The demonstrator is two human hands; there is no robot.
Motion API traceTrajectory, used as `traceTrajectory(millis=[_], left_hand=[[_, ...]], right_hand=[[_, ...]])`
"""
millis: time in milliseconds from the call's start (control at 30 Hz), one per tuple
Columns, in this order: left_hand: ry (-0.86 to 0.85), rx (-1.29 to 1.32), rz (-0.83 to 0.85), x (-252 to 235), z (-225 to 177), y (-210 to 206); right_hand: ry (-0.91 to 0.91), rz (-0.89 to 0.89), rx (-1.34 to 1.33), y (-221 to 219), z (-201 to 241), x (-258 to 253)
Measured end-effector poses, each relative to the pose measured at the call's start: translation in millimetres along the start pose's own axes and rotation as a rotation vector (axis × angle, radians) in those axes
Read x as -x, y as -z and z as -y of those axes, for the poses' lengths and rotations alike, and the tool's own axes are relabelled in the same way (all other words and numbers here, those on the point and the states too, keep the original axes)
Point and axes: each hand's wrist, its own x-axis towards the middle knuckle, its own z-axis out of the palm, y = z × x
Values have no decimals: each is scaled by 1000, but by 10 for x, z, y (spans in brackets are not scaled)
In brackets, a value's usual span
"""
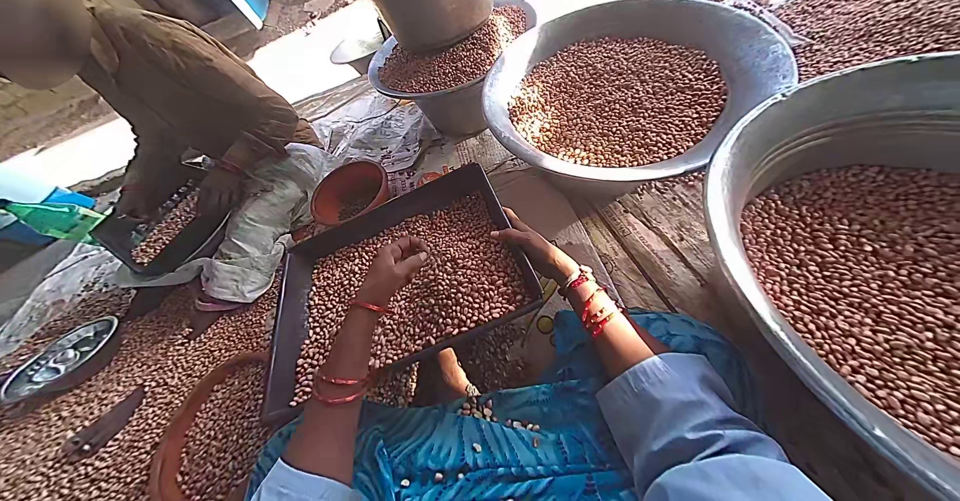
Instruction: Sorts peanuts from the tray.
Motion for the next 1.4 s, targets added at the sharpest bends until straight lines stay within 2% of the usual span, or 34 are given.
traceTrajectory(millis=[33,100,233,300,433,567,667,733,833,900,933,1067,1133,1200,1333,1400], left_hand=[[-21,116,-60,14,46,84],[-29,105,-131,63,90,228],[91,-510,-113,137,62,254],[166,-693,-66,99,35,177],[257,-832,15,-18,28,35],[265,-884,32,-87,82,-50],[280,-864,32,-103,112,-60],[285,-760,6,-113,157,10],[159,-298,-105,-64,307,161],[114,-7,-102,-28,343,196],[103,-2,-83,-18,341,196],[131,-503,13,-20,214,39],[177,-600,53,-28,138,-38],[172,-534,44,-29,160,-8],[79,11,-124,-31,330,152],[86,-125,-138,-35,319,184]], right_hand=[[2,-2,1,2,-10,-5],[-4,-10,10,5,-13,-9],[5,-10,34,11,-19,-20],[1,-9,34,15,-27,-28],[-1,-17,29,11,-28,-19],[1,-11,29,11,-3,-1],[-3,-10,31,16,-17,-12],[-1,-6,34,12,-25,-24],[-4,-9,29,14,-15,-10],[-6,-11,23,15,-9,2],[-8,-9,22,11,-2,0],[-14,-9,25,-7,21,0],[-16,-11,31,-7,28,15],[-15,-9,24,-8,21,15],[-2,-4,11,1,17,-1],[-4,-3,12,-3,12,-9]])
